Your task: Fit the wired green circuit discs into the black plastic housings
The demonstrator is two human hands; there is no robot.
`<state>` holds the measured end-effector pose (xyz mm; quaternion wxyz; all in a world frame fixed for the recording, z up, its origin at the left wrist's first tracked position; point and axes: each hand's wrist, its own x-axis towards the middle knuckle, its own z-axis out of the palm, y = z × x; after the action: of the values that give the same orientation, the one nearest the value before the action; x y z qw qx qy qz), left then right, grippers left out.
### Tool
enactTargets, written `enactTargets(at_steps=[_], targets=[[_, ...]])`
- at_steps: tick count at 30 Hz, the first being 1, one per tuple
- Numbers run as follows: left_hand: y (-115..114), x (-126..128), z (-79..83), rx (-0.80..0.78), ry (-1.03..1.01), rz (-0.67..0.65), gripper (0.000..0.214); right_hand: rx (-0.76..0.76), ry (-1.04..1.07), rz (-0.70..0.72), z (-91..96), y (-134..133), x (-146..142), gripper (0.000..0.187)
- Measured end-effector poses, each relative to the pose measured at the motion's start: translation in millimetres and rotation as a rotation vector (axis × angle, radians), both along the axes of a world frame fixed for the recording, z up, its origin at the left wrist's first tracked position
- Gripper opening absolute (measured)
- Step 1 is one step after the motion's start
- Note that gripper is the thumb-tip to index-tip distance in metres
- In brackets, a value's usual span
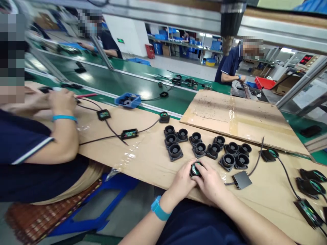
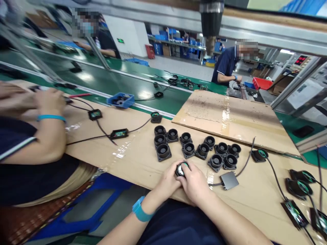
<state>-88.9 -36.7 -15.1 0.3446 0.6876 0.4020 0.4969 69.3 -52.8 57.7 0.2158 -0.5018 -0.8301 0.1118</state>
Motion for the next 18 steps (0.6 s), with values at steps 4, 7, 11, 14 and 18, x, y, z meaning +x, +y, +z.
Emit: enactTargets(at_steps=[4,7,11,14,18], targets=[[-2.2,-8.5,-0.2,-0.086,-0.115,-0.088,0.121,0.106,0.016,0.091,-3.8,10.2,10.3,0.034],[-2.5,-15.0,0.3,-0.06,-0.329,-0.023,0.101,0.304,0.126,0.084,-7.4,10.4,16.8,0.034],[-2.1,-17.4,-2.9,-0.067,-0.578,0.136,0.076,0.374,0.103,0.014,-12.3,3.2,13.2,0.029],[-0.9,-16.8,-7.7,-0.08,-0.615,0.162,0.074,0.319,0.058,-0.005,-8.5,-3.9,8.9,0.03],[1.1,-16.4,-11.7,-0.07,-0.651,0.178,0.076,0.323,0.055,-0.071,-13.0,-9.7,6.7,0.036]])
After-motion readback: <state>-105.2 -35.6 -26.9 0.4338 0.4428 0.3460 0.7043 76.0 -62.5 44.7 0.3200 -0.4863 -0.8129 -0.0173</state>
